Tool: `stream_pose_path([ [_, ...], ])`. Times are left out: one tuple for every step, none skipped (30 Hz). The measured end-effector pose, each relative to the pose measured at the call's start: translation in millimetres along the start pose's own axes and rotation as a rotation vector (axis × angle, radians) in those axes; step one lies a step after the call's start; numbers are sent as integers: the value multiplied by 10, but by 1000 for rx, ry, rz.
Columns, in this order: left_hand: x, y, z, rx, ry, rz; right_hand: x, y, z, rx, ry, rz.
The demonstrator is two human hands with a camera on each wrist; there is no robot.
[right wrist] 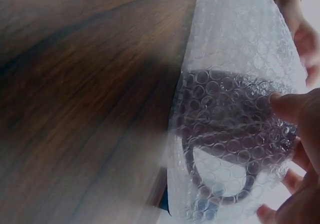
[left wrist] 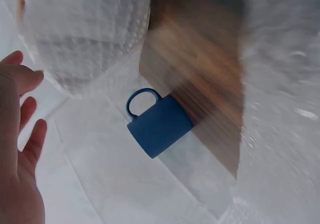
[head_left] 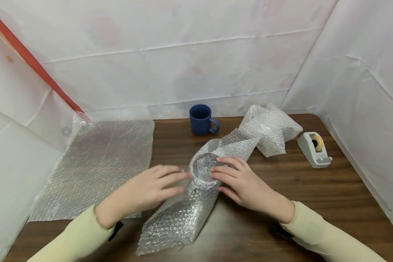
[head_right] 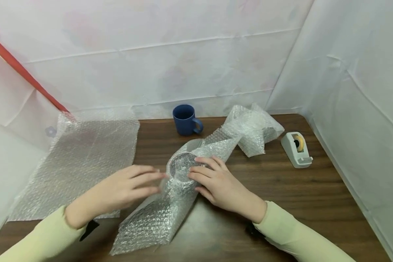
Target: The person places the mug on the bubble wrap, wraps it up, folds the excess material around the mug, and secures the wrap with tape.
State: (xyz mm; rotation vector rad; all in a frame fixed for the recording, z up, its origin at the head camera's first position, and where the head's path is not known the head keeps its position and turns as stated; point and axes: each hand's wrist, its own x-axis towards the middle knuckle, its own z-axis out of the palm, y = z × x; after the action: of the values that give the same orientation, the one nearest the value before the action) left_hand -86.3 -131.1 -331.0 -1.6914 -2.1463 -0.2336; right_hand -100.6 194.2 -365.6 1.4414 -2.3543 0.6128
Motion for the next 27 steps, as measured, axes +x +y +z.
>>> stream_pose_path([
  [-47, 62, -40, 33, -16, 22, 9, -7, 0, 0, -6, 6],
  [-96, 123, -78, 60, -42, 34, 16, -10, 1, -2, -11, 11],
  [-145, 176, -104, 76, -64, 38, 20, -13, 0, -2, -17, 15],
  [-195, 221, -119, 90, -81, 39, 23, -16, -2, -3, -21, 18],
  [-245, 261, -132, 96, -108, 31, 22, -14, -3, -2, -23, 18],
  [-297, 295, -137, 104, -137, 17, 21, -13, -4, 0, -24, 19],
  [-349, 325, -134, 98, -159, 3, 18, -13, -4, 4, -26, 20],
  [-399, 347, -118, 102, -172, -1, 13, -11, -2, 8, -28, 21],
  [-445, 363, -97, 106, -177, -3, 10, -10, 0, 11, -32, 22],
  [-486, 380, -77, 112, -188, -3, 5, -8, 4, 15, -36, 23],
  [-519, 391, -55, 112, -191, -6, 0, -7, 8, 17, -41, 28],
  [-546, 396, -29, 104, -182, -9, -4, -8, 13, 17, -46, 32],
  [-566, 399, -10, 82, -166, -18, -8, -9, 15, 15, -50, 36],
  [-580, 398, 6, 63, -145, -29, -12, -11, 17, 12, -56, 41],
  [-588, 395, 14, 36, -122, -50, -15, -14, 18, 9, -61, 47],
  [-589, 391, 20, 7, -95, -70, -20, -17, 20, 4, -66, 52],
  [-582, 379, 23, -29, -59, -88, -22, -23, 20, 0, -69, 58],
  [-561, 362, 28, -64, -9, -99, -26, -29, 21, -4, -73, 62],
  [-534, 348, 26, -93, 37, -115, -28, -34, 22, -6, -75, 65],
  [-496, 336, 26, -111, 84, -133, -29, -40, 22, -6, -78, 69],
  [-449, 325, 28, -128, 130, -156, -29, -46, 21, -7, -79, 70],
  [-395, 313, 33, -147, 179, -182, -30, -50, 22, -7, -80, 71],
  [-334, 300, 42, -167, 228, -211, -29, -54, 18, -6, -80, 72],
  [-271, 291, 52, -184, 275, -244, -30, -55, 18, -7, -81, 72],
  [-209, 284, 62, -202, 310, -284, -27, -56, 15, -6, -81, 72],
  [-148, 274, 75, -215, 344, -317, -26, -55, 16, -6, -80, 70],
  [-88, 260, 86, -224, 372, -347, -25, -52, 17, -6, -79, 67],
])
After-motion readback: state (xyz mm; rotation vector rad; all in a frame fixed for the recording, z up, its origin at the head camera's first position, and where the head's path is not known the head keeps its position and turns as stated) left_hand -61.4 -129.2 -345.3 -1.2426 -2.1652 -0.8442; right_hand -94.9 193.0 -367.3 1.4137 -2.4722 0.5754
